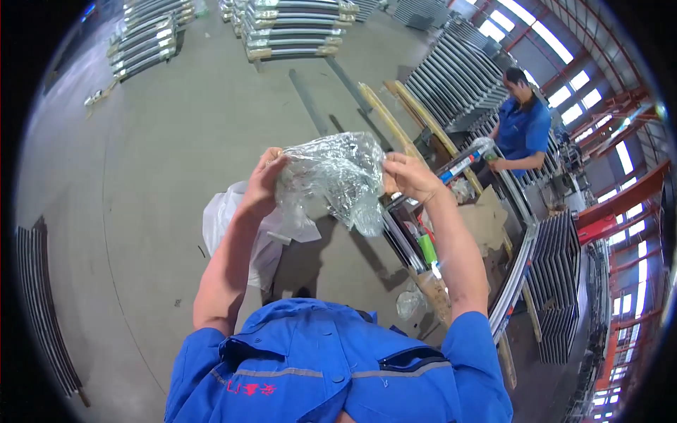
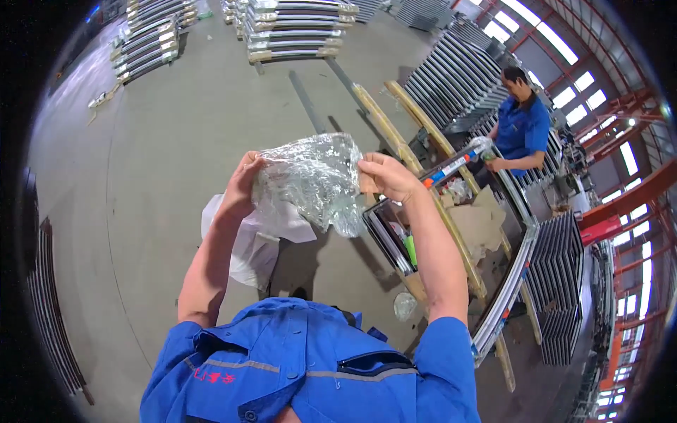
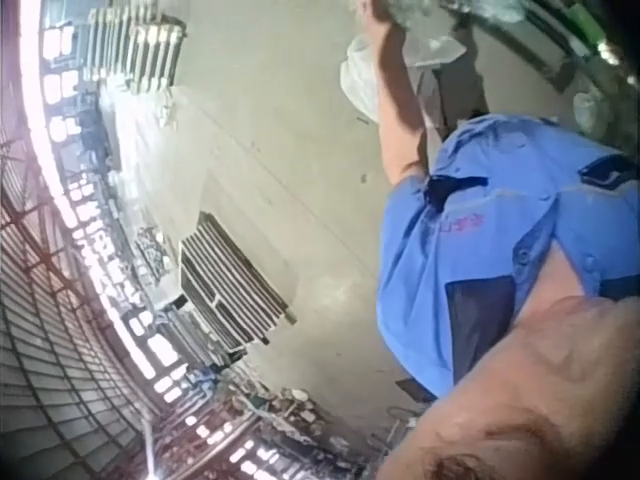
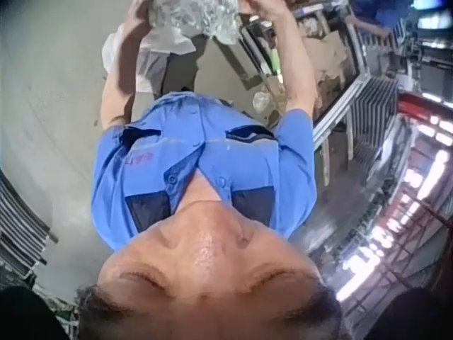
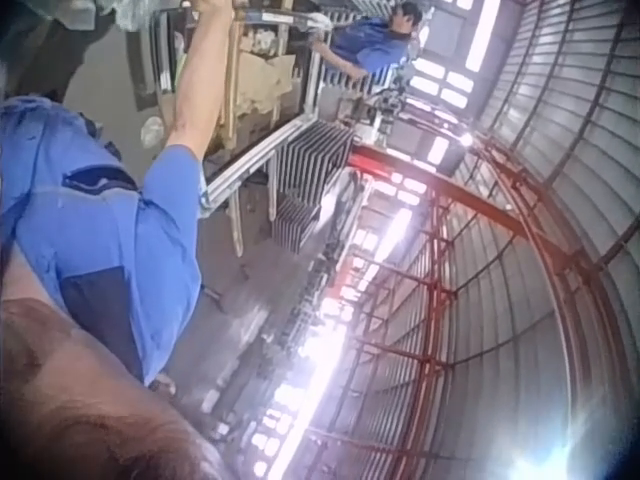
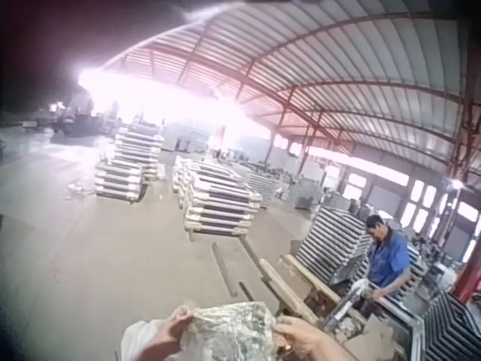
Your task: Wrapping protective plastic and green adhesive tape around the corners and frame members of a large metal assembly.
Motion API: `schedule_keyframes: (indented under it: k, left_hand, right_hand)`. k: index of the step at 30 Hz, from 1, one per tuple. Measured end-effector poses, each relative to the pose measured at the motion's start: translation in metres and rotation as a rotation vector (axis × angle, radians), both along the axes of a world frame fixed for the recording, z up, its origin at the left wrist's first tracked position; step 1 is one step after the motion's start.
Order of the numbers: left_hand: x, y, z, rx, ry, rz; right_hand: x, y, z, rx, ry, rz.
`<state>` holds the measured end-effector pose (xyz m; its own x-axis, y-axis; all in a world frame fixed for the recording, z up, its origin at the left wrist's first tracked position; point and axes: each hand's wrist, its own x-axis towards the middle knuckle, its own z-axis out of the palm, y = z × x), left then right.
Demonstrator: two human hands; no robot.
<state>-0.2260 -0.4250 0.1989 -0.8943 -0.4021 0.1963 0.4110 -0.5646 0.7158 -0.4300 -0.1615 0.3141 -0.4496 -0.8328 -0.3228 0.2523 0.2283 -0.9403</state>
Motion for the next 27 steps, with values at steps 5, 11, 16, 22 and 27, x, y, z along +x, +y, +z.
schedule_keyframes:
  k: [5, 11, 16, 22, 27]
  left_hand:
    - [-0.004, 0.014, 0.006, 0.132, 0.0, -0.11]
    - [-0.025, 0.058, 0.002, 0.037, -0.318, 0.009]
    - [-0.063, 0.108, -0.097, 0.033, -0.412, -0.01]
    - [-0.072, 0.17, -0.143, 0.246, -0.465, -0.009]
    - [-0.08, 0.205, -0.153, 0.38, -0.538, -0.061]
  right_hand:
    - [0.002, -0.001, 0.015, -0.066, 0.102, -0.141]
    - [-0.021, 0.012, 0.023, 0.129, 0.514, -0.283]
    - [-0.072, 0.018, -0.016, 0.406, 1.222, -0.127]
    - [-0.106, 0.043, -0.057, 0.452, 1.159, 0.005]
    - [-0.147, 0.059, -0.095, 0.425, 1.108, 0.039]
